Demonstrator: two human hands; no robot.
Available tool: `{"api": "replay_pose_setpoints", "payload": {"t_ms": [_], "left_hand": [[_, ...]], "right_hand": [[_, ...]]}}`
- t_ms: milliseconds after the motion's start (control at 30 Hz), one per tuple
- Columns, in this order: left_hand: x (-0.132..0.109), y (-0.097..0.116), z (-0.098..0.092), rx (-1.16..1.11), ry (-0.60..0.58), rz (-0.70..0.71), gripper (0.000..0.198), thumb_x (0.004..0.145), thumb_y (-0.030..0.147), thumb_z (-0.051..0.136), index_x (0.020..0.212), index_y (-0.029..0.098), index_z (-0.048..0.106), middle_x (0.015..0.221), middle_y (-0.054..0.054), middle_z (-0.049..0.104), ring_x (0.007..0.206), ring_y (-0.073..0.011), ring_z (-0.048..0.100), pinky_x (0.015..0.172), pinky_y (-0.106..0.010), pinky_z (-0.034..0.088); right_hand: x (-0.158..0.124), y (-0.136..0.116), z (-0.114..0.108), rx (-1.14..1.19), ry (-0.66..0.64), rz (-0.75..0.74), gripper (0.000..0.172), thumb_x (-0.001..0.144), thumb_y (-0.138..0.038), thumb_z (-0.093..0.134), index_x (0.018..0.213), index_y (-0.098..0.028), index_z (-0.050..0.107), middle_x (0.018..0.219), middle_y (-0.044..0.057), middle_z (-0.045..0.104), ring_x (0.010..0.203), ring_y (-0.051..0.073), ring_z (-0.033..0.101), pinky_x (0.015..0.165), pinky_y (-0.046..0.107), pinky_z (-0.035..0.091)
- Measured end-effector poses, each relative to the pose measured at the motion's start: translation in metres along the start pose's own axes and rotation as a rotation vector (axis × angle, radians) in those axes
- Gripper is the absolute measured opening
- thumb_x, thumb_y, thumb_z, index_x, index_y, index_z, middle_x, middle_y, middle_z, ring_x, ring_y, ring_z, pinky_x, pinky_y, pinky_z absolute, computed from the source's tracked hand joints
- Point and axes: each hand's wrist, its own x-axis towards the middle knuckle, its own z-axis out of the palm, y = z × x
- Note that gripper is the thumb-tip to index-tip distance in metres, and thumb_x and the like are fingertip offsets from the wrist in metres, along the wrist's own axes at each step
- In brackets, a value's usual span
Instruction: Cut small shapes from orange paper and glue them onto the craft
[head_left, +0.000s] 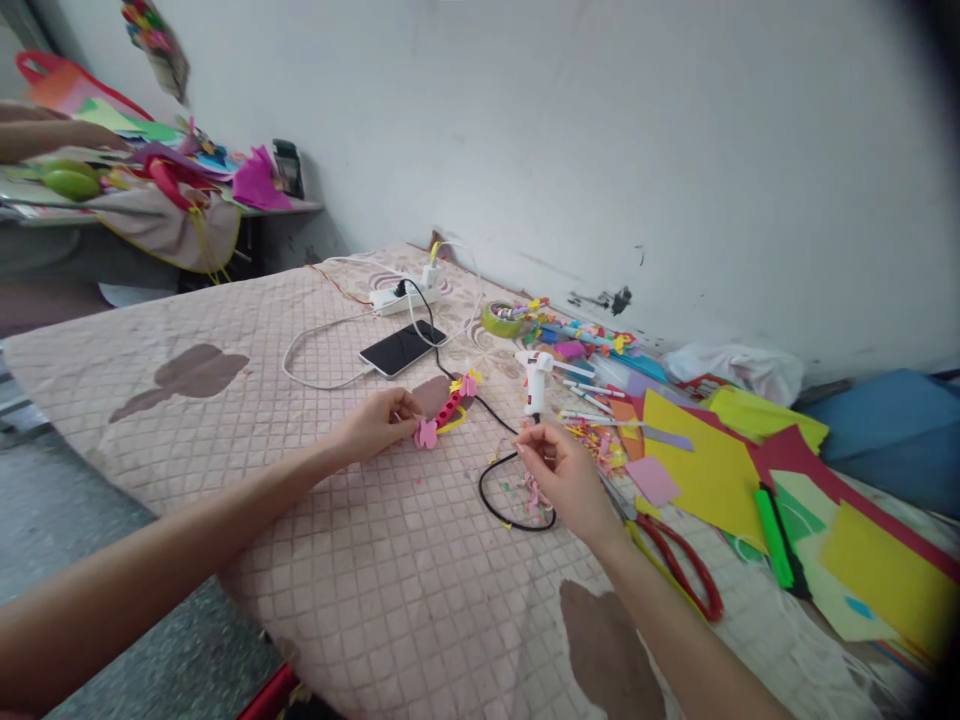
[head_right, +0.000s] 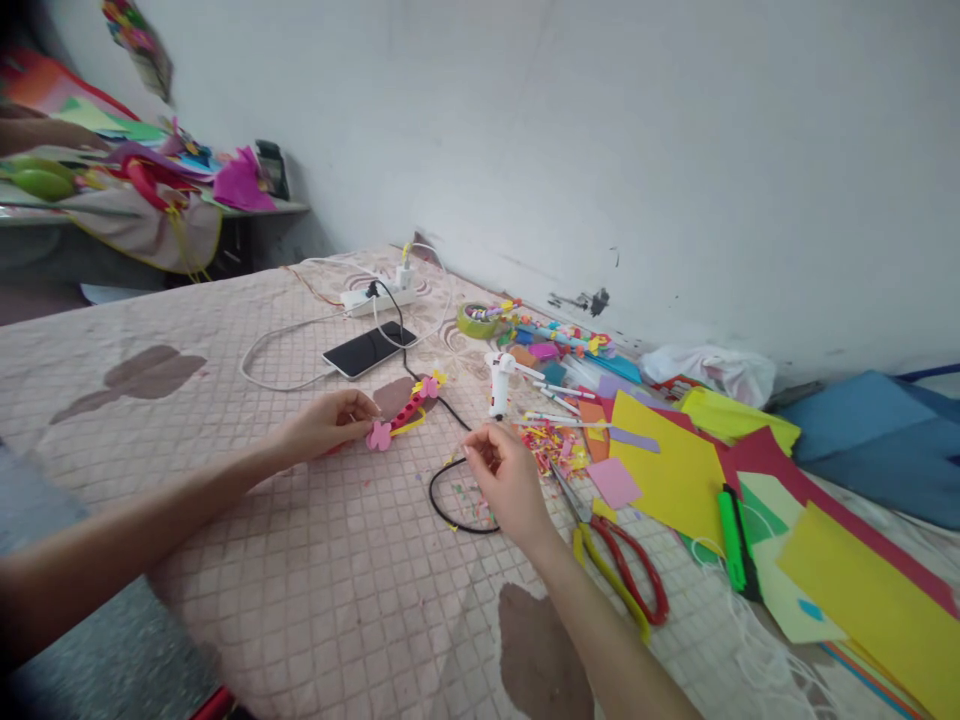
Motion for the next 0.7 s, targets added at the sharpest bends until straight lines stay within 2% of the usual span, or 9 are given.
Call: {"api": "replay_pose_setpoints", "payload": {"t_ms": [100,267,367,500,600,700], "left_hand": [[-0.003,0.002,-0.001,0.005,-0.001,0.011,0.020,0.070,0.030,0.060,0.083,0.015,0.057,0.070,-0.001,0.062,0.057,-0.0111,0.056,0.049,-0.021,0.041],[-0.011,0.010,-0.013,0.021,0.006,-0.063,0.024,0.073,0.034,0.059,0.088,0.016,0.055,0.067,0.000,0.062,0.046,-0.0084,0.053,0.040,-0.019,0.036],[-0.016,0.013,-0.028,0.070,0.095,-0.055,0.025,0.073,0.034,0.061,0.089,0.016,0.055,0.070,-0.001,0.063,0.052,-0.0100,0.057,0.042,-0.019,0.040],[-0.023,0.019,-0.044,0.162,0.220,0.016,0.021,0.073,0.033,0.059,0.085,0.016,0.056,0.073,-0.002,0.063,0.054,-0.0095,0.056,0.048,-0.021,0.044],[-0.031,0.033,-0.036,0.223,0.227,0.093,0.016,0.075,0.031,0.057,0.082,0.016,0.058,0.071,-0.001,0.061,0.057,-0.0100,0.055,0.053,-0.022,0.045],[-0.043,0.057,-0.005,0.274,0.125,0.170,0.015,0.079,0.030,0.053,0.083,0.016,0.060,0.070,-0.001,0.061,0.056,-0.0100,0.054,0.052,-0.021,0.043]], "right_hand": [[-0.018,0.000,-0.011,0.012,-0.005,0.038,0.008,0.083,-0.025,0.052,0.082,-0.019,0.057,0.076,0.002,0.057,0.064,0.014,0.054,0.056,0.025,0.043],[-0.048,0.005,-0.037,-0.046,0.060,0.063,0.010,0.084,-0.028,0.052,0.084,-0.020,0.058,0.082,0.004,0.059,0.072,0.017,0.057,0.064,0.027,0.046],[-0.064,0.014,-0.052,-0.052,0.114,0.093,0.011,0.083,-0.031,0.053,0.085,-0.021,0.058,0.083,0.004,0.059,0.074,0.018,0.058,0.065,0.028,0.047],[-0.081,0.030,-0.068,-0.030,0.207,0.130,0.012,0.082,-0.033,0.055,0.086,-0.021,0.057,0.080,0.004,0.060,0.073,0.018,0.059,0.064,0.028,0.047],[-0.087,0.037,-0.081,-0.024,0.282,0.153,0.014,0.081,-0.034,0.056,0.086,-0.021,0.057,0.079,0.004,0.061,0.072,0.018,0.059,0.065,0.028,0.047],[-0.089,0.039,-0.097,0.001,0.355,0.168,0.016,0.079,-0.036,0.059,0.085,-0.021,0.056,0.081,0.004,0.062,0.071,0.018,0.060,0.064,0.028,0.047]]}}
